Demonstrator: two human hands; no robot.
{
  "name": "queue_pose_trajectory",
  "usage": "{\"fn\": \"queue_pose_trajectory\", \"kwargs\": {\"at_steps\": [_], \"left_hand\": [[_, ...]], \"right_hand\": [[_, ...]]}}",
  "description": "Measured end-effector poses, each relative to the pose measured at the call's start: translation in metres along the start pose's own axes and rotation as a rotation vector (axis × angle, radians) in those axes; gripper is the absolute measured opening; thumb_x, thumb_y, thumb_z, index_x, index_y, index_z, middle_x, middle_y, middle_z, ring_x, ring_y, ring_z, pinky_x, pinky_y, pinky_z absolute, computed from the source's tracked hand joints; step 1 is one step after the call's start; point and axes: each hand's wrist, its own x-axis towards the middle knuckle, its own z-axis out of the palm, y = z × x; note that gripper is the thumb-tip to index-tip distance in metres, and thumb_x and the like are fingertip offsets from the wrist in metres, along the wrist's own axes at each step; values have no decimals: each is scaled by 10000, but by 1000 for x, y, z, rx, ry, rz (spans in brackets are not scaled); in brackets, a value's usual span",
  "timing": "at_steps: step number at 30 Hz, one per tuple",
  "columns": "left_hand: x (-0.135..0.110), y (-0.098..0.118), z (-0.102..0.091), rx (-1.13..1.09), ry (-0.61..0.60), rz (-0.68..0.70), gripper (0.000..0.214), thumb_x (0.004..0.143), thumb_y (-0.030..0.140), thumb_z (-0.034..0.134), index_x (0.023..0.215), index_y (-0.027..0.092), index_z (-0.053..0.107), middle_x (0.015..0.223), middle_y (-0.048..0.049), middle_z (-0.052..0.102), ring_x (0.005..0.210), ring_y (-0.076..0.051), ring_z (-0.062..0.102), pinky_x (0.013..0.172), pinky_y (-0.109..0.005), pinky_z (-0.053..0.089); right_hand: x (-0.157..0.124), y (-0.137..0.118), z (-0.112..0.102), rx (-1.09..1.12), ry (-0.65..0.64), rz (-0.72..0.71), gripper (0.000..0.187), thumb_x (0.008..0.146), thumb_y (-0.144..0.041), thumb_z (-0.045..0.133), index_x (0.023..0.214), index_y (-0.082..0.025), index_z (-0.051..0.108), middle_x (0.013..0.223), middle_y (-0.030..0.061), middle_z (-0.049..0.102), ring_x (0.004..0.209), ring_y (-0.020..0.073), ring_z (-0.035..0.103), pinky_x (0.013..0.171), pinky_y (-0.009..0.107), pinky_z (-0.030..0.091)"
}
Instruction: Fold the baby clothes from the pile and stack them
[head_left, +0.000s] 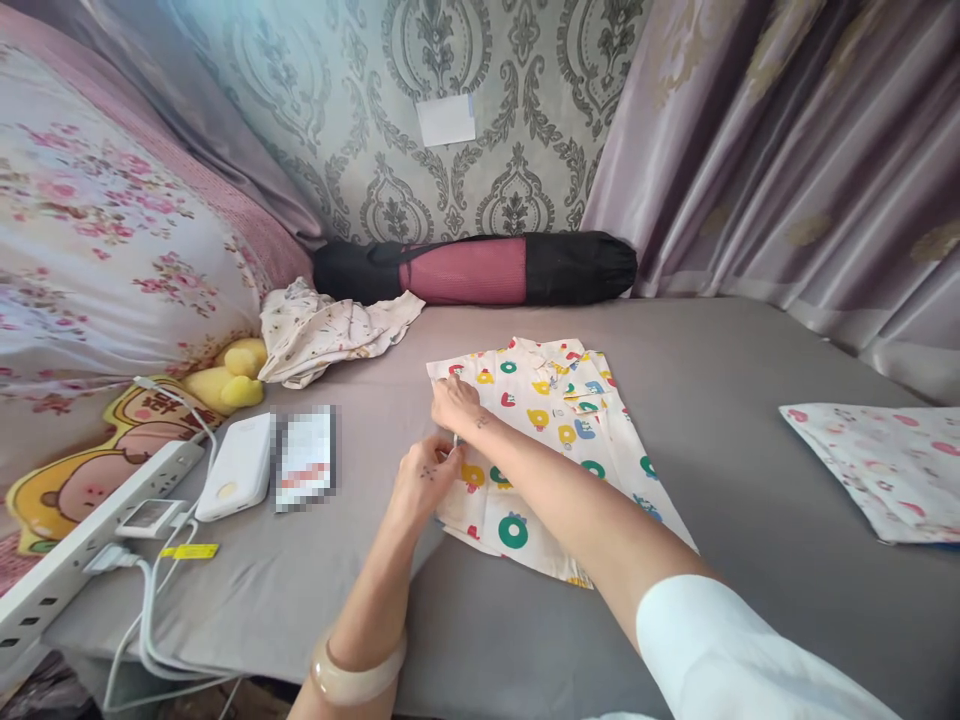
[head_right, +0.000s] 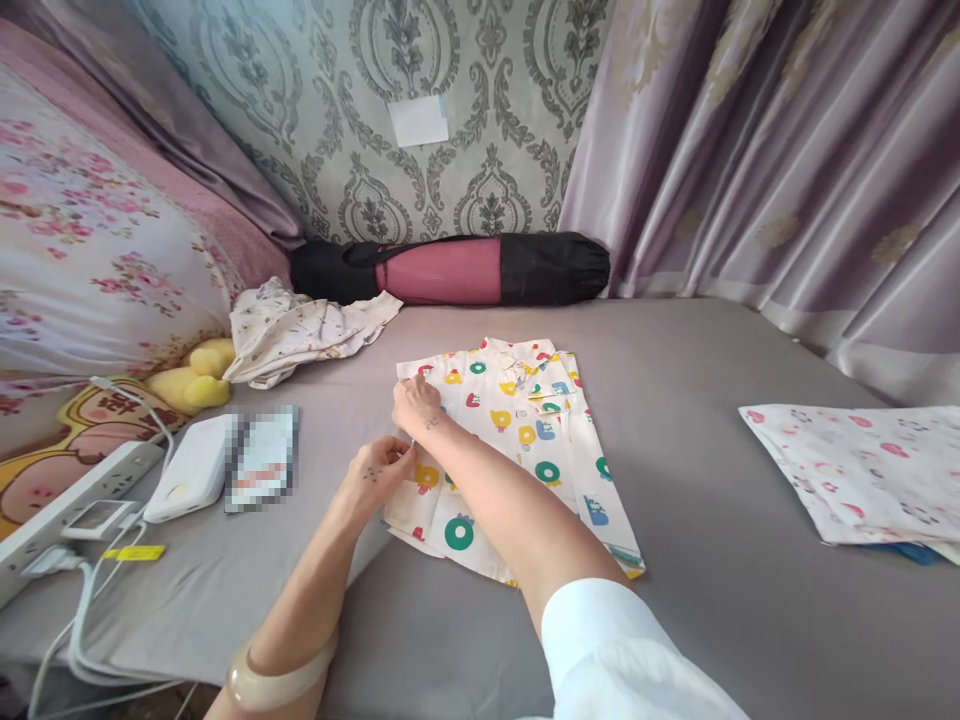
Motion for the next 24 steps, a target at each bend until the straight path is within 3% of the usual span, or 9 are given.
{"fn": "queue_pose_trajectory", "kwargs": {"at_steps": [3, 7, 10, 14, 18, 24], "left_hand": [[2, -5, 1, -85, 11, 22, 303, 783, 491, 586, 726, 193, 580, 639, -12, 647, 599, -165, 574, 519, -239, 354], [1, -5, 2, -248, 3, 79, 361, 764, 545, 631, 770, 188, 577, 599, 4, 634, 549, -156, 592, 475, -221, 367], [-6, 4, 3, -378, -30, 103, 418, 741, 590, 666, 790, 188, 564, 588, 8, 628, 527, -158, 607, 455, -219, 387], [-18, 21, 2, -551, -144, 87, 482, 719, 625, 696, 862, 182, 569, 662, -12, 665, 561, -170, 635, 481, -233, 438], [-25, 30, 2, -621, -231, 121, 498, 745, 629, 681, 922, 171, 600, 706, -15, 661, 622, -164, 628, 555, -249, 468], [-20, 25, 5, -494, -142, 233, 470, 859, 611, 555, 926, 155, 650, 618, 23, 542, 646, -118, 520, 625, -230, 417]], "right_hand": [[1, 11, -8, 41, 16, 5, 378, 844, -131, 511, 1188, -166, 665, 1195, 152, 665, 1088, 241, 645, 859, 297, 509], [-3, 40, -23, 248, 191, 47, 347, 883, -174, 428, 1091, -182, 706, 1104, 110, 716, 1045, 236, 655, 838, 276, 504], [-11, 69, -35, 488, 294, 90, 291, 872, -183, 448, 992, -191, 713, 921, 55, 738, 851, 193, 682, 737, 250, 517], [-29, 99, -48, 862, 280, 127, 173, 871, -186, 506, 912, -166, 673, 776, 13, 689, 593, 113, 610, 523, 194, 479], [-44, 115, -54, 999, 272, 137, 135, 892, -196, 550, 781, -159, 616, 750, 9, 642, 558, 79, 567, 470, 163, 453], [-58, 132, -49, 1014, 281, 160, 126, 881, -166, 558, 767, -162, 611, 746, -4, 633, 548, 67, 574, 460, 150, 437]]}}
